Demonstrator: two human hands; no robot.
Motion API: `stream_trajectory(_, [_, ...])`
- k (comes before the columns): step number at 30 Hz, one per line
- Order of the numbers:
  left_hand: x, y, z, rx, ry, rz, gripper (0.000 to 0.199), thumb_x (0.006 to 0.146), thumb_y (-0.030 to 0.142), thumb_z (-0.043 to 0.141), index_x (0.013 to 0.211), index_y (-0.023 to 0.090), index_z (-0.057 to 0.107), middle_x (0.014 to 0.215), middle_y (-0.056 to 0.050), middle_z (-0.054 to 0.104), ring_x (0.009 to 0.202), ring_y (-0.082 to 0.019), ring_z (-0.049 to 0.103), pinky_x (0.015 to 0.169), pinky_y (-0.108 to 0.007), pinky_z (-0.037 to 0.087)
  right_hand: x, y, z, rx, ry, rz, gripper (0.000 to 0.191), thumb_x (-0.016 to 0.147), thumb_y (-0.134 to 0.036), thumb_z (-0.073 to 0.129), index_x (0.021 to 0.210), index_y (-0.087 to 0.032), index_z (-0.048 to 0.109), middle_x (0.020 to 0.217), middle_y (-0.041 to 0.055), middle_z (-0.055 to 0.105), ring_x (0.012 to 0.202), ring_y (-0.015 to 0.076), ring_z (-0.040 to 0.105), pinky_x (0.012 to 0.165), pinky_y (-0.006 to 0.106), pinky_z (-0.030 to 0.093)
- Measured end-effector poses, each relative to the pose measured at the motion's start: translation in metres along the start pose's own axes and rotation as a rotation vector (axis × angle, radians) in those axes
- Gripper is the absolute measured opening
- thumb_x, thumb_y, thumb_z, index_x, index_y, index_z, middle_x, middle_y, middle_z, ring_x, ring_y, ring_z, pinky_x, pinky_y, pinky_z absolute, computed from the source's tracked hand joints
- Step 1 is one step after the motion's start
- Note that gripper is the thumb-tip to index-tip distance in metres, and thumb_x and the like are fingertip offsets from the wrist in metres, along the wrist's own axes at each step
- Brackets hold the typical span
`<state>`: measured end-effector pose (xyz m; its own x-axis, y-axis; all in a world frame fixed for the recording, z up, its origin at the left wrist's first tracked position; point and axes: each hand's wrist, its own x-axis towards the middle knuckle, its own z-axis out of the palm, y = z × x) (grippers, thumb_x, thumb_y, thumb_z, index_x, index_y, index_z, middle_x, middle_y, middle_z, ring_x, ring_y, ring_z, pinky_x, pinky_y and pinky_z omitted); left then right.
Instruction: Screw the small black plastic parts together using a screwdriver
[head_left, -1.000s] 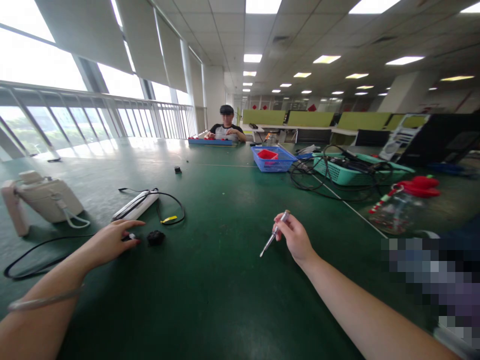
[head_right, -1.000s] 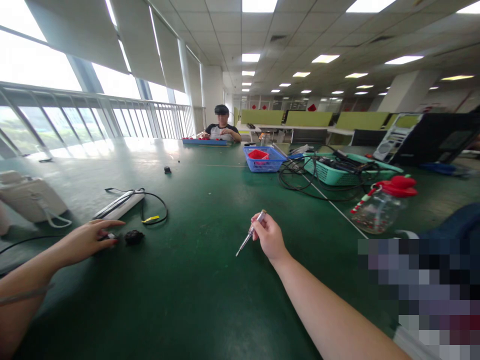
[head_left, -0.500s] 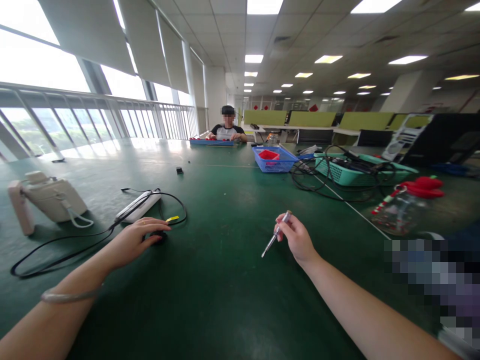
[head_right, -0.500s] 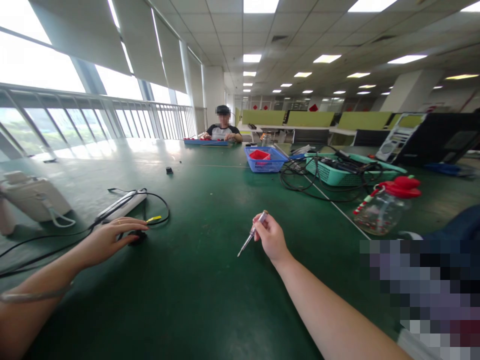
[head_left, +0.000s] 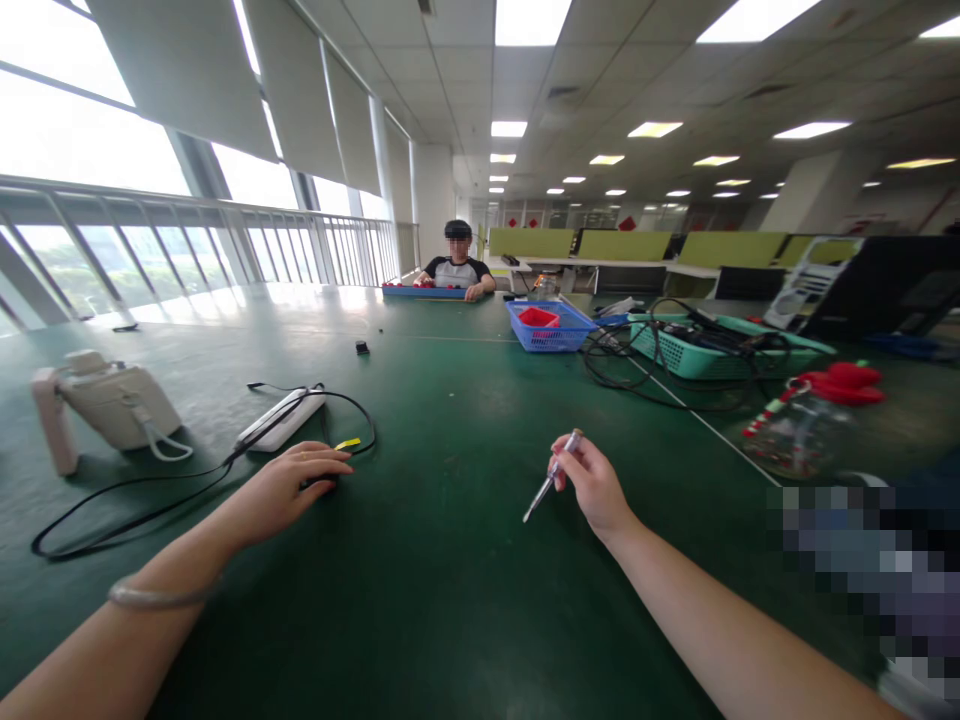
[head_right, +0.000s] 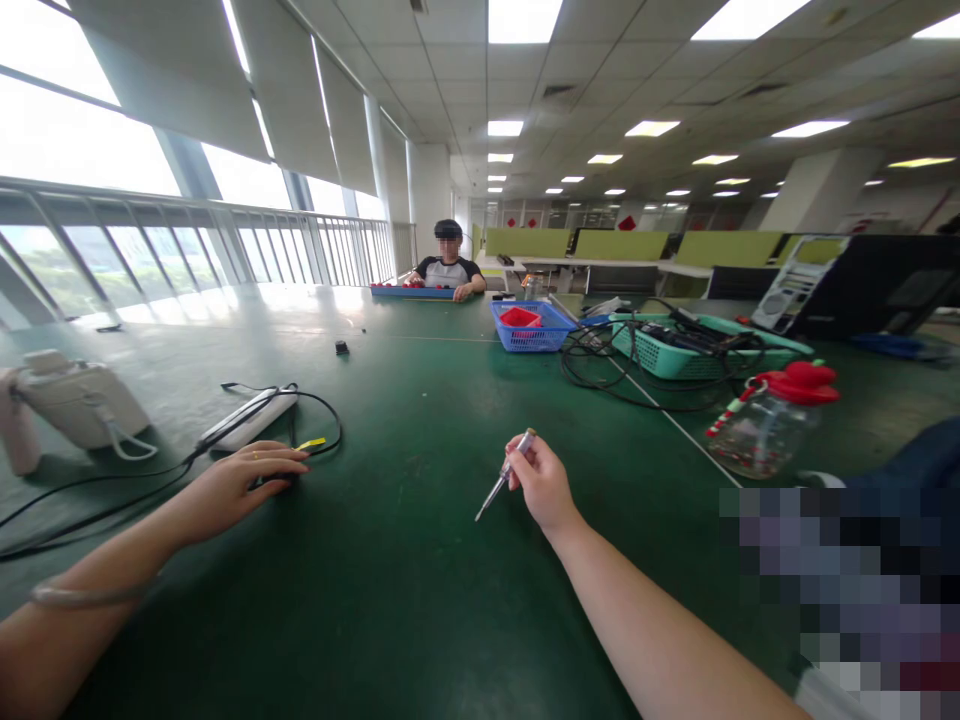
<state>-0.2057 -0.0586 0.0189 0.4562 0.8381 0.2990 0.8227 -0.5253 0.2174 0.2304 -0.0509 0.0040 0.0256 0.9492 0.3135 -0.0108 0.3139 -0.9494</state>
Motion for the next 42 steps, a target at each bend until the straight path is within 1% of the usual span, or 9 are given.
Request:
stream_trajectory(3, [0.002,0.001,0.003,0.017,-0.006,-0.014,0.032,0.089,0.043,0.051,0.115,0.031,0.067,0.127,-0.001,0.064,0.123,-0.026,0.052,0.106,-0.044,0.043,-0.001,-0.001,0.0,-0.005,-0.004,0.009,0.016,0.081,-0.035,0.06,0.085,-0.02,0.055,0.064,-0.0024,0.057,0.052,0.0118,0.052,0.055,0.028,0.045])
stream_trajectory(8, [0.004,0.003,0.007,0.021,-0.055,-0.014,0.032,0.089,0.041,0.051,0.114,0.031,0.068,0.127,-0.001,0.064,0.122,-0.025,0.053,0.105,-0.043,0.044,-0.003,-0.006,0.001,-0.031,-0.015,0.038,0.014,0.083,-0.033,0.058,0.086,-0.02,0.055,0.066,-0.0022,0.057,0.053,0.0121,0.052,0.058,0.029,0.047])
stream_trajectory(15, [0.005,0.003,0.007,0.006,-0.017,-0.041,0.035,0.088,0.046,0.051,0.112,0.029,0.069,0.125,-0.004,0.065,0.121,-0.027,0.054,0.106,-0.045,0.044,-0.004,-0.008,0.002,-0.031,-0.021,0.038,0.014,0.083,-0.034,0.058,0.085,-0.02,0.054,0.067,-0.0022,0.056,0.054,0.0122,0.052,0.058,0.029,0.047])
stream_trajectory(19, [0.006,0.004,0.007,0.011,-0.027,-0.053,0.036,0.089,0.046,0.049,0.113,0.028,0.069,0.126,-0.004,0.064,0.121,-0.028,0.053,0.106,-0.047,0.043,-0.004,-0.009,0.002,-0.032,-0.015,0.029,0.016,0.083,-0.035,0.059,0.085,-0.02,0.054,0.067,-0.0021,0.056,0.054,0.0124,0.052,0.057,0.029,0.047])
stream_trajectory(24, [0.006,0.003,0.009,0.003,-0.053,-0.055,0.035,0.089,0.045,0.049,0.114,0.029,0.068,0.126,-0.003,0.065,0.122,-0.027,0.053,0.107,-0.046,0.042,-0.005,-0.01,0.003,-0.033,-0.01,0.027,0.019,0.082,-0.038,0.061,0.085,-0.02,0.055,0.067,-0.0016,0.057,0.053,0.0127,0.053,0.055,0.029,0.047])
stream_trajectory(29, [0.003,-0.002,0.007,-0.018,-0.058,-0.085,0.04,0.089,0.047,0.048,0.12,0.028,0.065,0.128,-0.005,0.063,0.12,-0.027,0.056,0.107,-0.045,0.042,-0.005,-0.012,0.003,-0.028,-0.003,0.029,0.019,0.081,-0.039,0.062,0.083,-0.02,0.056,0.066,-0.0016,0.057,0.052,0.0126,0.053,0.055,0.029,0.047])
stream_trajectory(36, [0.0,-0.011,0.003,-0.048,-0.03,-0.111,0.041,0.09,0.049,0.046,0.119,0.027,0.065,0.129,-0.005,0.062,0.119,-0.026,0.057,0.106,-0.043,0.043,-0.006,-0.011,0.002,-0.036,-0.011,0.04,0.017,0.083,-0.036,0.06,0.085,-0.02,0.056,0.068,-0.0014,0.057,0.054,0.0125,0.053,0.058,0.03,0.049])
stream_trajectory(42, [-0.001,-0.013,0.004,-0.102,-0.081,-0.108,0.043,0.086,0.049,0.053,0.121,0.026,0.064,0.128,-0.005,0.063,0.12,-0.026,0.056,0.108,-0.043,0.041,-0.005,-0.009,0.001,-0.034,-0.021,0.041,0.018,0.083,-0.038,0.06,0.086,-0.021,0.056,0.068,-0.0014,0.057,0.055,0.0129,0.053,0.058,0.03,0.048])
